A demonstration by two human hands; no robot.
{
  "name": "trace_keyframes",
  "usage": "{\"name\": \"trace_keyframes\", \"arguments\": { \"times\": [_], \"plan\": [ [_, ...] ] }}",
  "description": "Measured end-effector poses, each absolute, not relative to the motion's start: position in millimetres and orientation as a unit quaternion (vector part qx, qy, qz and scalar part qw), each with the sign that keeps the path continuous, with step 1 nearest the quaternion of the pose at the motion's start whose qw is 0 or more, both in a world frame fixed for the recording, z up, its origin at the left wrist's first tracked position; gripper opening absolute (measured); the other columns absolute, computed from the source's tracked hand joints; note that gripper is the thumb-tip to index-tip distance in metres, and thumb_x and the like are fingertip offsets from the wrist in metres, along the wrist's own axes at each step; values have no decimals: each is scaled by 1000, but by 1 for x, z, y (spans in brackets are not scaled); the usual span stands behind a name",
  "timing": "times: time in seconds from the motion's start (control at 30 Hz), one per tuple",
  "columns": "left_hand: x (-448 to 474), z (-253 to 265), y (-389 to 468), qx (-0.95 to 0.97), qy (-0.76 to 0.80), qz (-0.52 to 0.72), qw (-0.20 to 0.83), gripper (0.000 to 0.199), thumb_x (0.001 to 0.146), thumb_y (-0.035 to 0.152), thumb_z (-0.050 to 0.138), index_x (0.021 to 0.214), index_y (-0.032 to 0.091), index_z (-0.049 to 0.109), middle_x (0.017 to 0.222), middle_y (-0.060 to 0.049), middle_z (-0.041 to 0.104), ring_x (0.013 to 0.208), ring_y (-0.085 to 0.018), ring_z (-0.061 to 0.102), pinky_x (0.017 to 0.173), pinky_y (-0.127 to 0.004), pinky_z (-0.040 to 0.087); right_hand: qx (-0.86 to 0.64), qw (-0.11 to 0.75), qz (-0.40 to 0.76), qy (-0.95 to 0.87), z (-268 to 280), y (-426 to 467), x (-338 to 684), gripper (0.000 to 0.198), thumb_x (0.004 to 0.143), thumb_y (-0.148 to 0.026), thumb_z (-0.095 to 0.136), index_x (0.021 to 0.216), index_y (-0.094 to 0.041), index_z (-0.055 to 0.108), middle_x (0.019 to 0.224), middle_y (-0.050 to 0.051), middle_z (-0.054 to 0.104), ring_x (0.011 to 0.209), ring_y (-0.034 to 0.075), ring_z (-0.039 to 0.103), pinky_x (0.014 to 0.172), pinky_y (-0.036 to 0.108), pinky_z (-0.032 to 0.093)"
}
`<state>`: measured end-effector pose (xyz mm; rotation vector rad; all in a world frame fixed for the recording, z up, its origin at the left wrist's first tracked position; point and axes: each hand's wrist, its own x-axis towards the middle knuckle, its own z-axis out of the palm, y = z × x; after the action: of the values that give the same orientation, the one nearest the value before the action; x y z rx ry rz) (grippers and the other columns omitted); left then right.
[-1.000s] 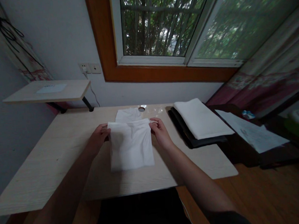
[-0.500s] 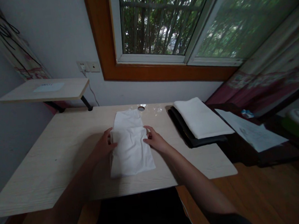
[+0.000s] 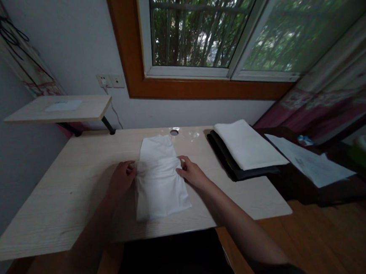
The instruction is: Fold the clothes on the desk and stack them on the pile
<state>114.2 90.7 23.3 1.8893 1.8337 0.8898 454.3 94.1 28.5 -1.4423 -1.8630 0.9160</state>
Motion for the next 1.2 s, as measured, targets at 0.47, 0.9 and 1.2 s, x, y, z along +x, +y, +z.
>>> {"name": "trace_keyframes", "arguments": {
  "times": [0.47,0.9,1.2],
  "plan": [
    [124,30,127,593,699,332,224,18,88,40,58,94,23,59,92,-4,71,84,-20,67,83,-34,52,-543,294,340,-709,22,93,457,61,84,-20,66,142,-26,48,86,-2,66,77,18,63,74,28,47],
    [125,18,125,599,703,332,193,24,89,25,52,112,20,58,102,-9,71,93,-23,71,90,-38,54,-538,348,384,-665,19,93,459,55,86,-29,65,139,-23,49,86,-3,63,77,16,62,75,29,49],
    [146,20,73,842,483,236,48,36,100,33,49,129,22,67,137,-11,66,133,-27,55,119,-49,40,-508,371,417,-656,13,88,460,58,83,-31,68,139,-25,54,89,-2,67,80,16,64,77,29,51]
  ]
}}
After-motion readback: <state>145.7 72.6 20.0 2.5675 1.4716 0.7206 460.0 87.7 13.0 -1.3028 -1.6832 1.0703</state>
